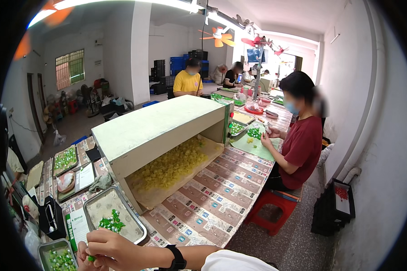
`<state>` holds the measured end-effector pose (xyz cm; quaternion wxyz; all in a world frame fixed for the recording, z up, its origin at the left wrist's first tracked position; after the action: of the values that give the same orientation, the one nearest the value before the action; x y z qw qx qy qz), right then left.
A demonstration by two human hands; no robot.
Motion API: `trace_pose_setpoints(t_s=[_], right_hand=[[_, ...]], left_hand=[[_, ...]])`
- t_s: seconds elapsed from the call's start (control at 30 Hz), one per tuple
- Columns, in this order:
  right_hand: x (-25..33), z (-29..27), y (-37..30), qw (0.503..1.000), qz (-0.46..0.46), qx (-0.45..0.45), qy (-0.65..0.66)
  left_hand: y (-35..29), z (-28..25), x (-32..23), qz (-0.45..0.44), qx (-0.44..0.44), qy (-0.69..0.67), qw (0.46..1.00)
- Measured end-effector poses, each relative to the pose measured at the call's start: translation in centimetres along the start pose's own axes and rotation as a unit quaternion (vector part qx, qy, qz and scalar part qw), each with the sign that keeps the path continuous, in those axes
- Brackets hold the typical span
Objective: Apply glue to small toy components and assemble them into a finished product.
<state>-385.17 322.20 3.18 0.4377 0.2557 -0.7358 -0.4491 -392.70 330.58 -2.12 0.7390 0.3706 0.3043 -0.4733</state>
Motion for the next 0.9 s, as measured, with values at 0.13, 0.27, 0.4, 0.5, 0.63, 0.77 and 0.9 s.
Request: trace_pose_setpoints(t_s=[0.13,0.27,0.4,0.5,0.63,0.77,0.9], right_hand=[[-0.5,0.4,-0.2,1.000,0.008,0.004,0.006],[-1.4,1.3,-0.6,0.996,0.073,-0.004,0.054],[-1.7,-0.4,-0.6,0.994,0.097,0.000,0.057],[-2.1,-0.2,0.1,0.989,0.128,0.040,0.065],[-2.3,0.8,0.6,0.981,0.151,0.064,0.105],[-2.3,0.8,0.1,0.983,0.142,0.073,0.087],[-2.4,0.8,-0.2,0.988,0.110,0.055,0.096]], left_hand=[[-0.2,-0.4,0.0,0.014,0.001,0.007,1.000],[-0.7,-0.8,-0.8,0.027,-0.016,0.035,0.999],[0.7,-1.3,1.0,-0.003,-0.049,-0.095,0.994],[0.4,-2.0,0.8,-0.030,-0.030,-0.043,0.998],[-0.5,-2.6,0.3,-0.003,-0.034,-0.020,0.999],[-0.5,-2.4,0.3,-0.002,-0.001,0.004,1.000],[-0.3,-2.1,0.0,0.003,0.007,0.011,1.000]])
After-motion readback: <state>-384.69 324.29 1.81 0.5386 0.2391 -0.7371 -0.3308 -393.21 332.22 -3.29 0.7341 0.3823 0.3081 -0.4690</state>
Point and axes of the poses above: each hand's wrist, its own y-axis towards the middle knuckle, its own z-axis out of the palm, x = y × z, the point moved 6 cm from there along y, towards the middle knuckle, and after that the axes turned 14 degrees about y, right-handed, at the moved point
